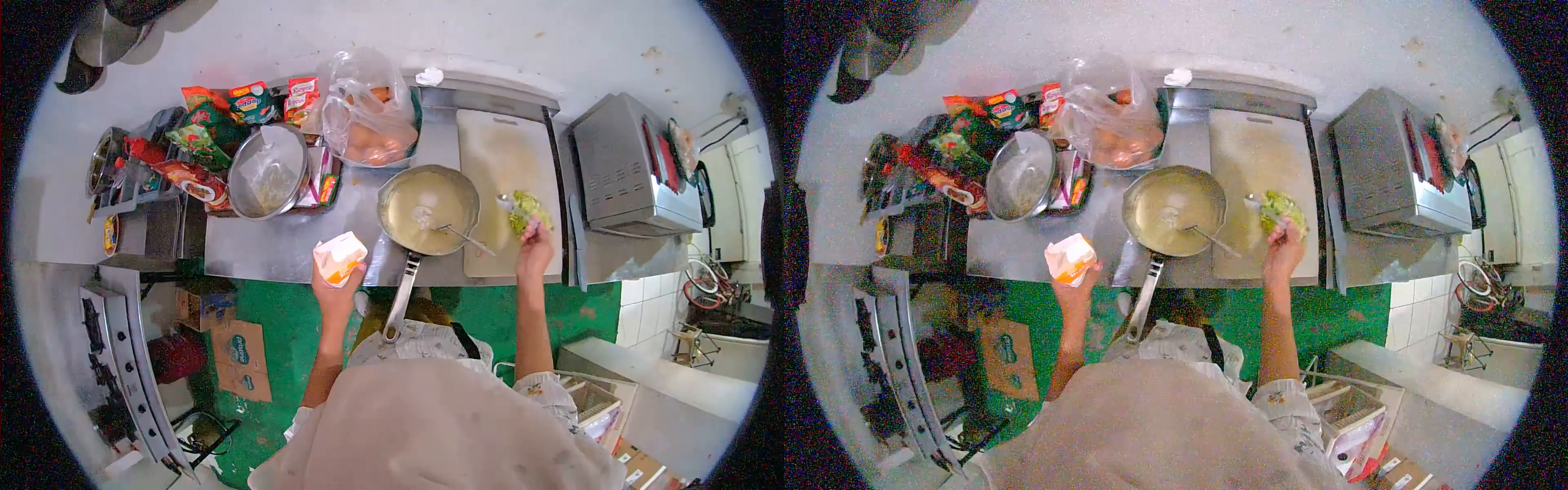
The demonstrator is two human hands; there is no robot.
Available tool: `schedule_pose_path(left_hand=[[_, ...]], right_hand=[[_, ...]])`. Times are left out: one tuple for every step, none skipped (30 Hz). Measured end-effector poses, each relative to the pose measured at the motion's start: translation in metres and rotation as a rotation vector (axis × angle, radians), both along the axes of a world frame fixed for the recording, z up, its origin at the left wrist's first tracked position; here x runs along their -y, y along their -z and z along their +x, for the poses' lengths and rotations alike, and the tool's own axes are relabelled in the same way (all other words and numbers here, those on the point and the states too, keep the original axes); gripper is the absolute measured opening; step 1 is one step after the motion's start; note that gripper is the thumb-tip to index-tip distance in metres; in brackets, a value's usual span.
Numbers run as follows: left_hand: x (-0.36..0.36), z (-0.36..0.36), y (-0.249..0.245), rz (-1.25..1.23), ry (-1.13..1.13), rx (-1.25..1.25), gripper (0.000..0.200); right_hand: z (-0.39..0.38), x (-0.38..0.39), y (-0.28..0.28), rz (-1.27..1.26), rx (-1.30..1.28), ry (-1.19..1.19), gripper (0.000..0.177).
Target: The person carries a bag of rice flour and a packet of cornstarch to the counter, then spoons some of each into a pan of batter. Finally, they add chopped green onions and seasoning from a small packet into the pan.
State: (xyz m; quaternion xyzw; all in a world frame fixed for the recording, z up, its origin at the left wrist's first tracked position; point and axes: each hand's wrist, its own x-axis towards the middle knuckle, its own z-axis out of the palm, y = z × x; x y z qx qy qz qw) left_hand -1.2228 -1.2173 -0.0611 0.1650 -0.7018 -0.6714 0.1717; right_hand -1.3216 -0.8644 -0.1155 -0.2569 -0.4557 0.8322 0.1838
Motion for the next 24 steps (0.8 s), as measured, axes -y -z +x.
schedule_pose_path(left_hand=[[-0.003,0.0,-0.001,0.005,0.012,0.003,0.064],[-0.006,0.001,-0.001,0.011,0.023,0.008,0.065],[-0.01,0.002,-0.003,0.014,0.027,0.007,0.065],[-0.014,0.003,-0.005,0.041,0.027,-0.026,0.065],[-0.019,0.003,-0.007,0.068,0.026,-0.059,0.065],[-0.023,0.004,-0.009,0.07,0.029,-0.059,0.065],[-0.027,0.005,-0.011,0.072,0.039,-0.051,0.063],[-0.031,0.005,-0.014,0.073,0.048,-0.042,0.062],[-0.036,0.006,-0.018,0.071,0.049,-0.043,0.062],[-0.04,0.006,-0.022,0.098,0.078,-0.059,0.061],[-0.045,0.006,-0.027,0.125,0.107,-0.075,0.059],[-0.048,0.006,-0.032,0.123,0.103,-0.077,0.059],[-0.051,0.007,-0.038,0.193,0.124,-0.009,0.058],[-0.054,0.007,-0.042,0.261,0.142,0.057,0.056],[-0.056,0.007,-0.045,0.256,0.13,0.054,0.056],[-0.057,0.007,-0.047,0.224,0.156,0.015,0.054],[-0.058,0.007,-0.049,0.191,0.182,-0.024,0.052],[-0.059,0.008,-0.046,0.269,0.19,-0.03,0.053],[-0.057,0.008,-0.05,0.264,0.177,-0.036,0.053],[-0.055,0.006,-0.057,0.166,0.268,-0.078,0.055],[-0.054,0.005,-0.064,0.067,0.36,-0.115,0.056],[-0.054,0.005,-0.069,-0.006,0.406,-0.156,0.061],[-0.055,0.005,-0.075,-0.011,0.399,-0.157,0.061],[-0.058,0.005,-0.081,0.014,0.405,-0.168,0.062]], right_hand=[[0.004,-0.005,0.026,0.003,-0.002,0.003,0.021],[0.011,-0.01,0.055,-0.024,-0.042,-0.046,0.019],[0.017,-0.015,0.07,-0.052,-0.083,-0.095,0.018],[0.024,-0.013,0.071,-0.049,-0.084,-0.091,0.018],[0.031,-0.007,0.075,-0.052,-0.027,-0.087,0.013],[0.037,0.0,0.077,-0.056,0.03,-0.084,0.008],[0.043,0.005,0.079,-0.055,0.03,-0.082,0.008],[0.048,0.01,0.081,0.1,0.086,-0.114,0.008],[0.052,0.01,0.083,0.252,0.141,-0.147,0.008],[0.054,0.009,0.085,0.251,0.14,-0.148,0.008],[0.054,0.007,0.086,0.63,0.244,-0.165,0.01],[0.054,0.009,0.08,1.009,0.344,-0.178,0.013],[0.055,0.009,0.074,1.008,0.339,-0.183,0.013],[0.056,0.007,0.066,1.324,0.325,-0.218,0.014],[0.056,0.008,0.06,1.638,0.298,-0.251,0.016],[0.055,0.006,0.062,1.636,0.285,-0.259,0.016],[0.053,0.002,0.064,1.621,0.252,-0.123,0.019],[0.05,0.0,0.065,1.601,0.218,0.014,0.022],[0.047,0.004,0.049,1.599,0.203,0.007,0.022],[0.044,0.011,0.01,1.365,0.083,-0.012,0.024],[0.042,0.019,-0.029,1.129,-0.027,-0.032,0.026],[0.042,0.027,-0.062,1.125,-0.034,-0.039,0.026],[0.043,0.037,-0.093,1.036,-0.118,-0.289,0.031],[0.044,0.048,-0.122,0.937,-0.203,-0.534,0.036]])
